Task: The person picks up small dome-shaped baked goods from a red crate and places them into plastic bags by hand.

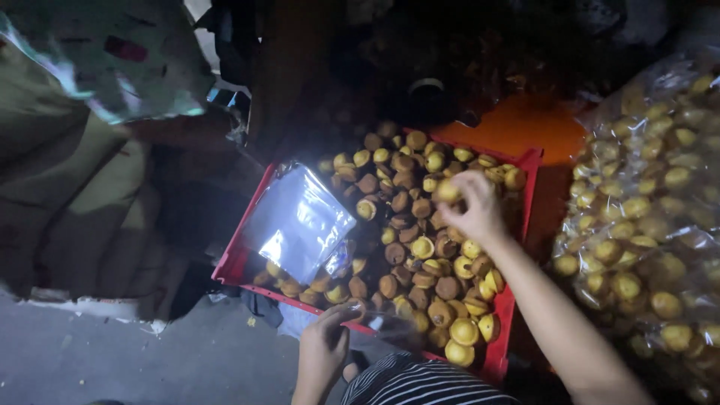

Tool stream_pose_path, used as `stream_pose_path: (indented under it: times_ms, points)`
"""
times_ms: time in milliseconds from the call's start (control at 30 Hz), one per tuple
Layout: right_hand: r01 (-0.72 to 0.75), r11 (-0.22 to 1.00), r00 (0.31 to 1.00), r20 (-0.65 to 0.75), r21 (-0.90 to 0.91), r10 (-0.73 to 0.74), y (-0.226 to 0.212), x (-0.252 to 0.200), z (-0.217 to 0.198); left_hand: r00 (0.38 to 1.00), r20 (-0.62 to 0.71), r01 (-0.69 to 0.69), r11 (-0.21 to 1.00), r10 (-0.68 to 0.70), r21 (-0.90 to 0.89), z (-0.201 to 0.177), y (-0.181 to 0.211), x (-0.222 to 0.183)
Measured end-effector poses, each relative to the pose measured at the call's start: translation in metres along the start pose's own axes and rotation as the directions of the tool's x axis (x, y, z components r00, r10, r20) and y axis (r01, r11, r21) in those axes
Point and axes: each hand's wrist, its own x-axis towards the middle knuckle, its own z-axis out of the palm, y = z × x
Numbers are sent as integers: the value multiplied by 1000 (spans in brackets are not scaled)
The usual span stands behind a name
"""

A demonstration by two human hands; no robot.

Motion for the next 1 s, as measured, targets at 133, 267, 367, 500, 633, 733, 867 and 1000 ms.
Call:
stream_pose_path:
  times_ms: [133, 267, 367, 500, 633, 733, 867, 1000]
  points:
    - [-105, 984, 793, 609, 144, -4, -15, 2, 20, 998, 48, 44, 999, -45, 22, 10, 11, 0]
    - [-189, 978, 623, 759, -90, 191, -23, 22, 20, 999, 44, -8, 1000, 7, 21, 9, 26, 0]
    - [214, 952, 940, 219, 220, -262, 29, 7, 51, 999, 35, 26, 1000, -27, 16, 6, 10, -7]
    - [267, 934, 958, 36, 235, -283, -17, 32, 27, 993, 33, 116, 991, -114, -65, 3, 10, -7]
    - [-39, 947, 991, -109, 320, 77, -30, 78, 49, 995, 96, 20, 996, -12, -85, 9, 13, 2]
    - [-31, 959, 989, -127, 282, 70, -2, 86, 95, 987, 144, -57, 989, 76, -133, 4, 32, 6]
    - [89, 978, 986, -123, -191, -113, -1, 85, 127, 986, 94, -121, 980, 138, -160, 24, -14, 18]
    - [-219, 974, 976, 1, 62, 220, -20, 109, 102, 953, 245, 212, 971, -180, -110, 3, 49, 31]
